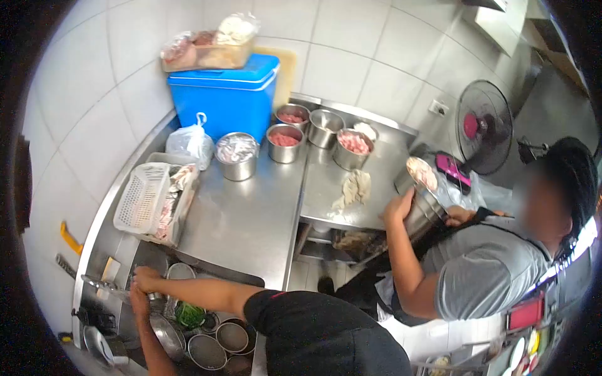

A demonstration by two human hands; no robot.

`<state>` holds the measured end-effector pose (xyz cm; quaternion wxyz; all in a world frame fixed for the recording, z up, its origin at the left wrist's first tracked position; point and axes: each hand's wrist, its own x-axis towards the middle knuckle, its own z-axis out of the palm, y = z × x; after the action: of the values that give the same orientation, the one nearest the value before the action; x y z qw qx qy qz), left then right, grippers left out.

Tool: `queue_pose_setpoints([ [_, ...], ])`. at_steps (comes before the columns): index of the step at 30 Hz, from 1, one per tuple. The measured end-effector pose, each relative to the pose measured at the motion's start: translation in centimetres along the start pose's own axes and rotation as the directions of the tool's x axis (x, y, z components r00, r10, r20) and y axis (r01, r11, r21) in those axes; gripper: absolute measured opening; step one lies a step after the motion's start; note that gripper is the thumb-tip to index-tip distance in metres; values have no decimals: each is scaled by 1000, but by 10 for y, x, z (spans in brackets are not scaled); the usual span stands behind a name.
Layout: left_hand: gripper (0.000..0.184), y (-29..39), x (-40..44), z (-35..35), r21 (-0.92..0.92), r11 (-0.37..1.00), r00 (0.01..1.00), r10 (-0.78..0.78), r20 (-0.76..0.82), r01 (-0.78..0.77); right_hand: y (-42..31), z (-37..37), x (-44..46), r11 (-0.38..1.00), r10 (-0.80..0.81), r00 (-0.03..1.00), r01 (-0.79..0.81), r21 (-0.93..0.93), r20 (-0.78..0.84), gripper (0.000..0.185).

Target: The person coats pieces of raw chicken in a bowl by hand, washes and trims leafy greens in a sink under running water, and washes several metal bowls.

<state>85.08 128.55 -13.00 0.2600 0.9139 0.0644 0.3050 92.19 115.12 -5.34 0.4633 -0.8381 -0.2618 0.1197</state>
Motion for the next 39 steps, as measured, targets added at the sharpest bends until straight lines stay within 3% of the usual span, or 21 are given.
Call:
queue_pose_setpoints([
  [4,57,-33,-31,-14,137,982,991,132,-17,-128,-37,63,24,985,126,992,-122,118,-25,23],
  [6,52,-31,-37,-32,-144,876,871,-477,-113,461,-48,75,23,984,104,995,-100,145,-15,22],
  [7,52,-24,-39,-40,-135,880,879,-469,-87,456,-51,76,21,984,89,996,-86,158,-10,22],
  [8,53,-18,-40,-46,-672,455,690,-715,115,584,-50,78,20,982,73,997,-71,173,-5,22],
  [9,56,-17,-44,-48,-862,-205,499,-744,445,463,-50,78,15,982,55,998,-54,181,1,21],
  [10,56,-36,-51,-47,-849,-205,494,-737,461,486,-49,76,14,980,46,999,-46,193,3,21],
  [12,65,-66,-55,-40,-792,373,874,-166,456,484,-46,70,6,978,19,1000,-20,208,8,20],
  [13,76,-66,-52,-49,-806,413,867,73,493,424,-47,68,2,977,-2,1000,0,212,8,20],
  [15,80,-26,-45,-50,-759,553,921,-39,388,343,-43,62,-8,976,-20,1000,18,215,5,19],
  [18,67,42,-27,-67,-825,424,916,-307,257,373,-37,52,-14,975,-44,999,44,216,-5,19],
  [23,43,-52,0,-72,-515,57,512,58,857,855,-35,45,-26,974,-90,996,85,208,17,19],
  [26,38,-52,-6,-68,-545,234,580,-117,807,805,-37,49,-27,971,-162,986,152,183,43,20],
  [28,33,-59,-5,-80,-397,658,700,-285,655,640,-42,50,-34,958,-264,962,254,136,66,20],
  [29,31,-63,-6,-84,-121,918,782,-247,572,379,-43,53,-40,936,-345,935,336,105,86,20],
  [30,29,-72,-7,-84,197,980,843,-95,529,-14,-35,67,-39,896,-444,891,437,79,99,21],
  [32,25,-90,-9,-77,490,732,793,113,598,-474,18,124,-26,816,-576,805,554,167,141,43],
  [33,25,-168,-31,-44,621,658,883,155,443,-427,30,126,-32,586,-796,605,784,202,-38,55],
  [34,30,-24,15,-91,391,905,800,-357,483,168,12,63,-52,696,-706,643,706,127,297,58],
  [36,30,6,21,-86,464,843,750,-489,446,273,20,18,-46,593,-525,532,789,-163,664,49],
  [38,34,44,28,-87,301,857,729,-515,452,418,69,33,-7,19,-579,385,887,-461,719,34],
  [39,35,49,33,-79,274,855,741,-519,427,441,65,30,-9,9,-577,357,902,-432,735,34],
])
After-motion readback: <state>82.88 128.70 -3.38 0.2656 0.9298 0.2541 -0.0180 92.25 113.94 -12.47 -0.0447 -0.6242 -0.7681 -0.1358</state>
